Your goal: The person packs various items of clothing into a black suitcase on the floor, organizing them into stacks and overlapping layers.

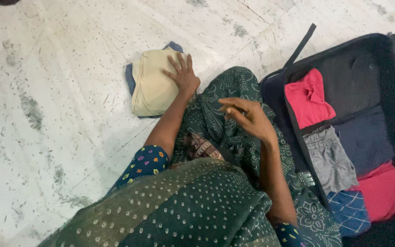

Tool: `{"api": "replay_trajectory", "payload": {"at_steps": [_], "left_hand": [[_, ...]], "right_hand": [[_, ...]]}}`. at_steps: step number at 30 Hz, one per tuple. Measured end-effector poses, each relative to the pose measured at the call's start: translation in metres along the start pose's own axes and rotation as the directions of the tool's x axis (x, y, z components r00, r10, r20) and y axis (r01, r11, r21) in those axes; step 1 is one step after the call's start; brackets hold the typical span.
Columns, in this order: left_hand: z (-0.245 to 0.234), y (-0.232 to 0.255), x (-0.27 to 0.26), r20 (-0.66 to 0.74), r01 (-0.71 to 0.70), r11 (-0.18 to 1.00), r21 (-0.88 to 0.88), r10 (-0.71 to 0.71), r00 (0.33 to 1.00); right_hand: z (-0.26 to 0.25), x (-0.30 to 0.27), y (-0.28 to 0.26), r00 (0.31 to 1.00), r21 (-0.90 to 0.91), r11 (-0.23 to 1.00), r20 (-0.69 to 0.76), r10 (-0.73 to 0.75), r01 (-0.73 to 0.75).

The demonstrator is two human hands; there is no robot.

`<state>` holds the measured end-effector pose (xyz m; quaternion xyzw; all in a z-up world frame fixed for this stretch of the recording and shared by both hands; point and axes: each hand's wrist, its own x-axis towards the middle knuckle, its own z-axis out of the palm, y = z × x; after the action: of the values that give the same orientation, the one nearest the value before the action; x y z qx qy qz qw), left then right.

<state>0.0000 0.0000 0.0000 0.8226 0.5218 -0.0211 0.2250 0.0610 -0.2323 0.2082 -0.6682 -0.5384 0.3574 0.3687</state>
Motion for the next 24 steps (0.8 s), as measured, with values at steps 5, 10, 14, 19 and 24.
{"api": "replay_trajectory", "payload": {"at_steps": [5, 10, 14, 19, 24], "left_hand": [[0.051, -0.023, 0.019, -0.245, -0.076, 0.992, -0.1, 0.05, 0.968], [0.058, -0.04, 0.033, -0.258, -0.039, 0.967, -0.253, -0.029, 0.966], [0.072, -0.066, 0.043, -0.431, -0.203, 0.933, -0.297, 0.059, 0.901], [0.077, -0.064, 0.04, -0.435, -0.256, 0.917, -0.306, 0.105, 0.894], [0.085, -0.042, 0.044, -0.404, -0.106, 0.994, -0.014, 0.092, 0.91]], "right_hand": [[0.009, 0.006, -0.002, 0.999, -0.017, 1.0, 0.047, -0.002, 0.003], [0.01, 0.015, 0.012, 0.997, 0.102, 0.995, 0.078, 0.008, -0.016], [0.017, 0.033, 0.037, 0.994, 0.207, 0.975, 0.09, 0.057, -0.074], [0.035, 0.06, 0.063, 0.995, 0.294, 0.953, 0.082, 0.048, -0.07], [0.043, 0.065, 0.064, 0.994, 0.306, 0.946, 0.044, 0.101, -0.11]]}}
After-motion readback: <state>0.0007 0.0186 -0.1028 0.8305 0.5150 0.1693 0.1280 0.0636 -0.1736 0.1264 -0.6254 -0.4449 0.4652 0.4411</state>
